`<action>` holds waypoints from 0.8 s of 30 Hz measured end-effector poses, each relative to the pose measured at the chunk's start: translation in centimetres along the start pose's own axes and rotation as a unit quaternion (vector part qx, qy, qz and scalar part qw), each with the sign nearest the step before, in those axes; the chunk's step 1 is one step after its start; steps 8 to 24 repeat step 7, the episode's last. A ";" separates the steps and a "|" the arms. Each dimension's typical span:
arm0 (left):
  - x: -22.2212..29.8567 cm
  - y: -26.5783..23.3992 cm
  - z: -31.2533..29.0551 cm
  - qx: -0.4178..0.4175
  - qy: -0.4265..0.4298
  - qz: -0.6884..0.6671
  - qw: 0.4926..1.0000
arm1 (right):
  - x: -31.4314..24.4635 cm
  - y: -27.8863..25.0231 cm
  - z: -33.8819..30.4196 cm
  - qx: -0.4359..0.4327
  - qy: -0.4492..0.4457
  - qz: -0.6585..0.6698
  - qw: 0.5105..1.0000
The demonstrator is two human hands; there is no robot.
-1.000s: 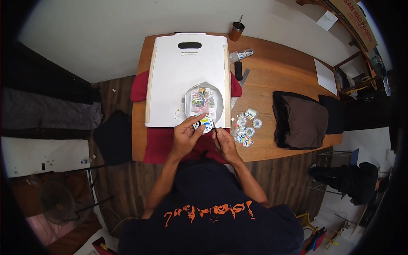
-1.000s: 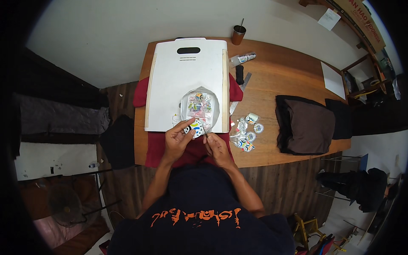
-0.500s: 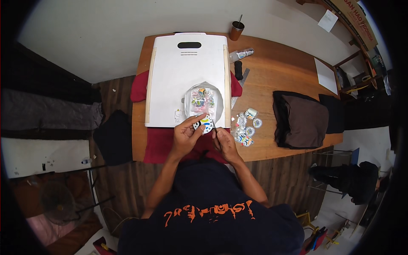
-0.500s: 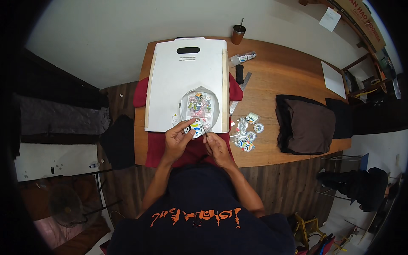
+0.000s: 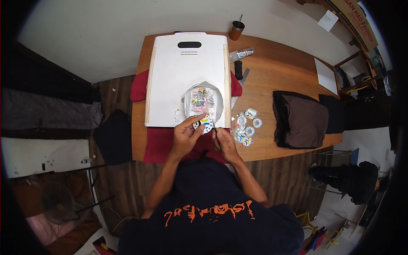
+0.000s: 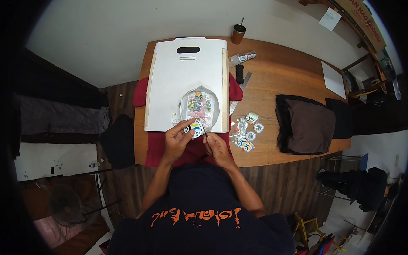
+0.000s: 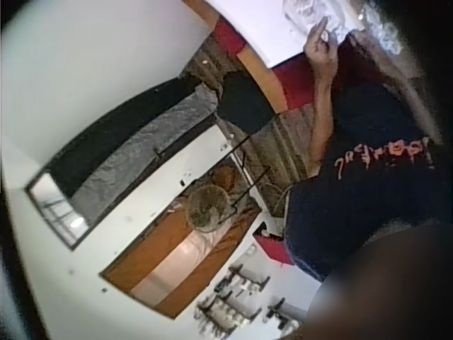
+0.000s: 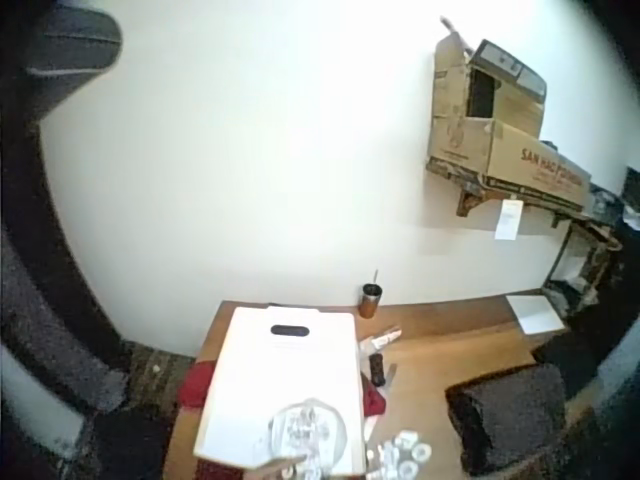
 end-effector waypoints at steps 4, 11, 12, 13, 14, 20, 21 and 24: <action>-0.1 -0.1 0.0 -0.001 -0.004 0.001 1.000 | -0.4 0.2 0.0 -0.005 -0.006 -0.003 1.000; -0.1 -0.1 0.0 -0.002 -0.007 -0.001 1.000 | -0.2 0.1 -0.1 -0.004 -0.001 0.000 1.000; -0.1 -0.1 0.0 -0.002 -0.007 -0.001 1.000 | -0.2 0.1 -0.1 -0.004 -0.001 0.000 1.000; -0.1 -0.1 0.0 -0.002 -0.007 -0.001 1.000 | -0.2 0.1 -0.1 -0.004 -0.001 0.000 1.000; -0.1 -0.1 0.0 -0.002 -0.007 -0.001 1.000 | -0.2 0.1 -0.1 -0.004 -0.001 0.000 1.000; -0.1 -0.1 0.0 -0.002 -0.007 -0.001 1.000 | -0.2 0.1 -0.1 -0.004 -0.001 0.000 1.000; -0.1 -0.1 0.0 -0.002 -0.007 -0.001 1.000 | -0.2 0.1 -0.1 -0.004 -0.001 0.000 1.000; -0.1 -0.1 0.0 -0.002 -0.007 -0.001 1.000 | -0.2 0.1 -0.1 -0.004 -0.001 0.000 1.000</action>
Point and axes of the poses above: each hand's wrist, its own z-axis towards the middle knuckle, its own y-axis out of the palm, x = y × z, the point moved 6 cm from there along z, towards the middle knuckle, and after that the axes turned 5 degrees about y, right-handed, at the moved point
